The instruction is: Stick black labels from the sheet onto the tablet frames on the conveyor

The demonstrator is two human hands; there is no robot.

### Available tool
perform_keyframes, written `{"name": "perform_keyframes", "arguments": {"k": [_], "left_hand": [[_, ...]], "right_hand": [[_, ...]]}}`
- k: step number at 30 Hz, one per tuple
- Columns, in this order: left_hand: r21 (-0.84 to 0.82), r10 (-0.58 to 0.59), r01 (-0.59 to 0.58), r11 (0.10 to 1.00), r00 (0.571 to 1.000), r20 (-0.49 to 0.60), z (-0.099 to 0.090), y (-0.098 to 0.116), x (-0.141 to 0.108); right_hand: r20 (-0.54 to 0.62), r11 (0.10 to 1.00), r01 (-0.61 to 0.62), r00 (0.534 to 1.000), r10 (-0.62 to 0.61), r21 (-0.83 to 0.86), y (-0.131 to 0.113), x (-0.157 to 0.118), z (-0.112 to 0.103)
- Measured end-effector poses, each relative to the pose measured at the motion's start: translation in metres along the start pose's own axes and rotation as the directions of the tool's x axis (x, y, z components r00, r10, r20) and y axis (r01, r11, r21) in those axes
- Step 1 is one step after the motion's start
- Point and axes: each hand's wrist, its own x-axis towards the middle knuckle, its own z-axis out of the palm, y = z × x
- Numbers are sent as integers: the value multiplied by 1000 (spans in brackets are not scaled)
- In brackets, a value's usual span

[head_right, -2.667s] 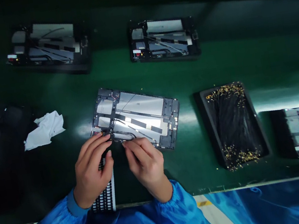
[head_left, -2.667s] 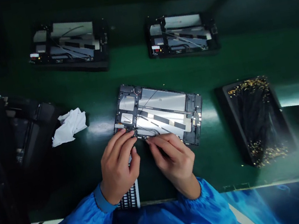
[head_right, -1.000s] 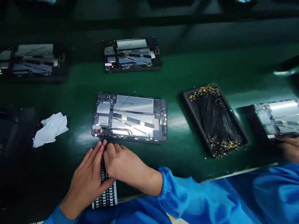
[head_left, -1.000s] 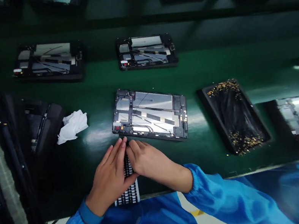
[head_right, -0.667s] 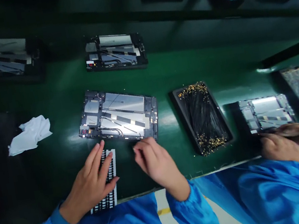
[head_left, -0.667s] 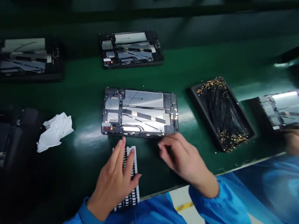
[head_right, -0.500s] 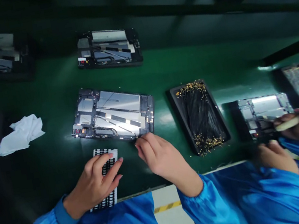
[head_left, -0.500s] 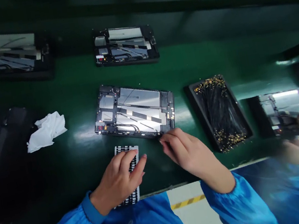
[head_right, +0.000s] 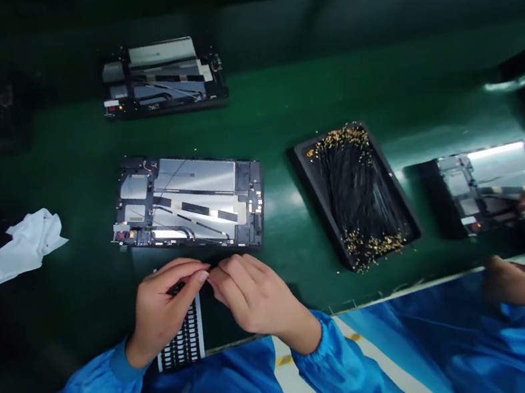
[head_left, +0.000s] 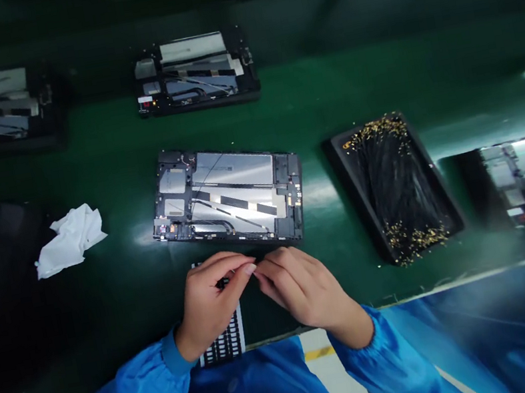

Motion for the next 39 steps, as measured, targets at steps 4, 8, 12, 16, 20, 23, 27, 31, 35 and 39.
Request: {"name": "perform_keyframes", "arguments": {"k": [4, 8, 12, 16, 20, 23, 27, 31, 35, 39], "left_hand": [[-107, -213, 205, 973, 975, -66, 3, 5, 4], [-147, -292, 278, 949, 953, -83, 6, 6, 5], [-109, -268, 260, 959, 961, -66, 7, 3, 3], [13, -135, 136, 991, 990, -37, 8, 1, -1], [266, 157, -160, 951, 987, 33, 12, -1, -6], [551, 358, -322, 770, 933, 45, 14, -5, -9], [773, 414, -323, 546, 906, 86, 15, -14, -10], [785, 372, -345, 515, 915, 158, 16, -19, -10], [759, 358, -350, 549, 919, 164, 17, -20, -11], [746, 355, -350, 567, 921, 163, 17, -19, -11]], "right_hand": [[-103, 981, -145, 982, 158, 128, 0, -3, -2], [-148, 968, -180, 967, 207, 175, -3, -4, 4], [-169, 971, -153, 968, 185, 186, -3, -5, 9], [-185, 969, -169, 962, 202, 178, 2, -10, 6], [-218, 957, -224, 940, 262, 182, 12, -13, 1], [-233, 958, -238, 934, 271, 158, 18, -10, 1], [-242, 954, -268, 925, 293, 132, 22, -6, 4], [-239, 959, -256, 930, 279, 125, 23, -6, 6], [-239, 960, -250, 932, 273, 124, 22, -7, 7], [-242, 959, -255, 930, 278, 121, 22, -7, 8]]}}
